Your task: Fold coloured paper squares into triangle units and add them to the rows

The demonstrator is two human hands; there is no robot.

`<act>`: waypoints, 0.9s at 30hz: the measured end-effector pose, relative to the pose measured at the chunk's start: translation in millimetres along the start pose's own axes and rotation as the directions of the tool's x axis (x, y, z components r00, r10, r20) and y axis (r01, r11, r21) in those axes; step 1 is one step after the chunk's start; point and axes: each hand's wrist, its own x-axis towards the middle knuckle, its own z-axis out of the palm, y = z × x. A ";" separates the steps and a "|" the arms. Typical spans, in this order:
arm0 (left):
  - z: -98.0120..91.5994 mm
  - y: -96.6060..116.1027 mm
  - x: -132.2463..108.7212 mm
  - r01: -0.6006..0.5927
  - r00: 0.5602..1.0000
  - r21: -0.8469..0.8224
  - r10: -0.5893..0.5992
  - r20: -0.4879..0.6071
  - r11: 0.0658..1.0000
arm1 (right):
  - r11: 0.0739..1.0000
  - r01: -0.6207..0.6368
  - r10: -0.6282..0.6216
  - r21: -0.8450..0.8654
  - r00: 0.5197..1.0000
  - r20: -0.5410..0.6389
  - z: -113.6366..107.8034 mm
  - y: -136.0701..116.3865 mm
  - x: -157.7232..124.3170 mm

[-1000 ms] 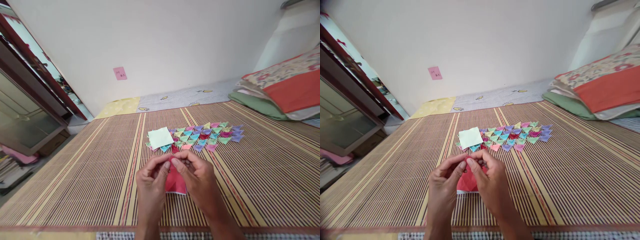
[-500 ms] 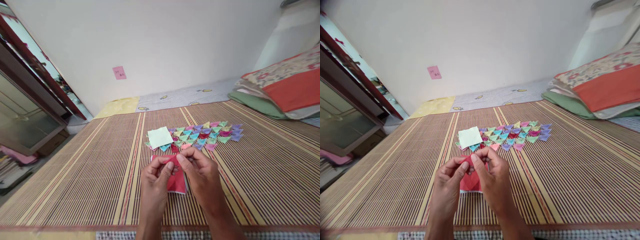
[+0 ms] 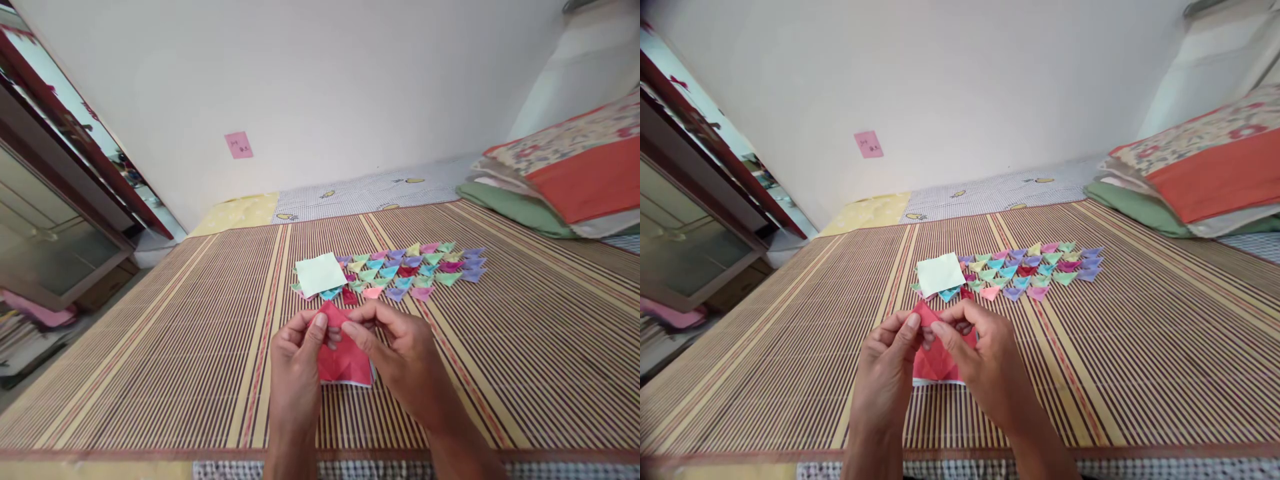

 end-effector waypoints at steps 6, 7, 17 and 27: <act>2.5 -0.2 0.1 -0.001 1.000 -0.026 0.001 0.006 1.000 | 0.997 0.027 -0.030 -0.066 0.998 -0.056 3.8 0.0 -0.9; 2.9 -0.1 -0.1 -0.002 1.000 -0.030 0.002 0.005 1.000 | 0.998 0.023 -0.027 -0.064 0.998 -0.065 4.7 0.0 -1.0; 4.3 3.5 1.3 0.037 0.997 -0.114 -0.044 -0.064 0.993 | 0.999 -0.037 0.037 -0.002 0.999 -0.026 -2.8 2.2 0.8; 5.3 3.3 3.9 0.097 0.993 -0.154 -0.106 -0.054 0.983 | 0.999 0.009 -0.008 -0.051 1.000 0.016 -2.6 1.2 2.3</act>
